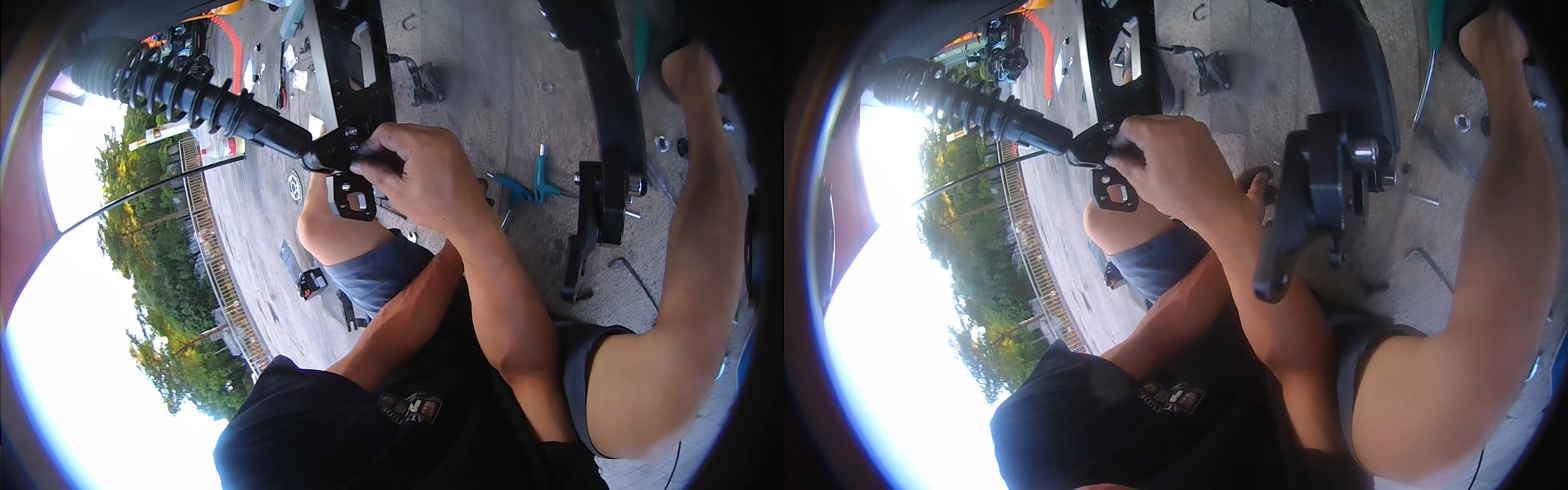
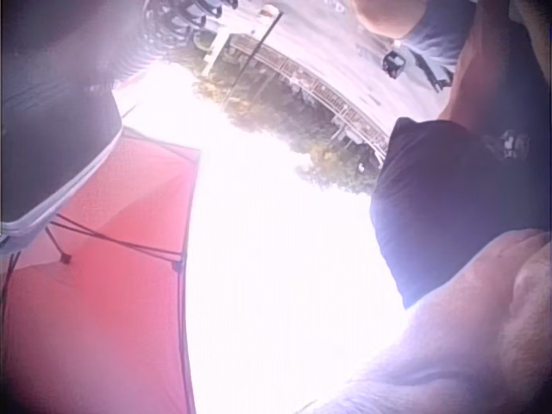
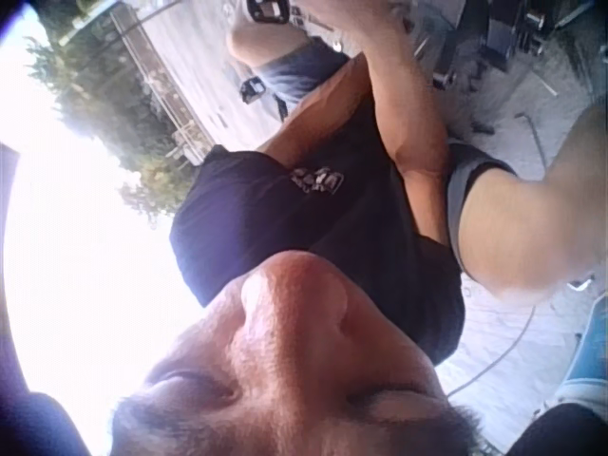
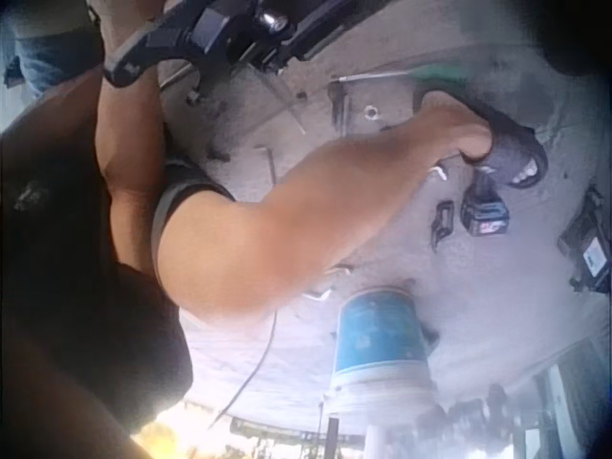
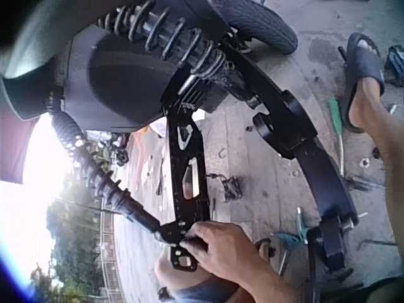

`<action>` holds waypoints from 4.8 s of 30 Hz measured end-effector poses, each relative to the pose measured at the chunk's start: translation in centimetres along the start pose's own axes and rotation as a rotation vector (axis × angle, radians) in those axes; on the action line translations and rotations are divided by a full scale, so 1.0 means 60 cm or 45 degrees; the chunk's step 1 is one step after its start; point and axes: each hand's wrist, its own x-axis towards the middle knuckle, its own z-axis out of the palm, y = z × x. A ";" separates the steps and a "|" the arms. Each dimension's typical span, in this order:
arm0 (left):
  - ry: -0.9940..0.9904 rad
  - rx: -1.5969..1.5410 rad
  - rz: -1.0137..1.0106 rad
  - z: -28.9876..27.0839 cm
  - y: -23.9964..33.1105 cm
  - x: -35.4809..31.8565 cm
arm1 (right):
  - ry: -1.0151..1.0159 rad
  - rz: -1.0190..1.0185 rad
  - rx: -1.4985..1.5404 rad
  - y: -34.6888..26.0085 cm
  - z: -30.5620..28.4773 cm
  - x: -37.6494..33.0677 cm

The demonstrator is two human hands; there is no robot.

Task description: The person sits on the ground and assembles a motorcycle rear suspension assembly. They insert bolts and nuts into the shock absorber mounts and tighten them using a T-handle hex key and a socket wrench.

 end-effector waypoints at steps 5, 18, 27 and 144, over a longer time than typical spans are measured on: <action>-0.002 -0.049 0.016 0.010 0.005 0.000 | -0.063 -0.039 -0.114 -0.006 0.003 0.006; 0.015 -0.341 0.106 0.010 0.024 0.004 | -0.205 -0.086 -0.466 -0.019 0.006 0.009; -0.041 -0.596 -0.137 0.009 0.022 0.004 | -0.086 0.132 -0.376 -0.017 0.022 -0.005; 0.007 -0.819 0.264 -0.128 0.321 0.099 | 0.589 0.550 -0.024 -0.051 0.003 0.063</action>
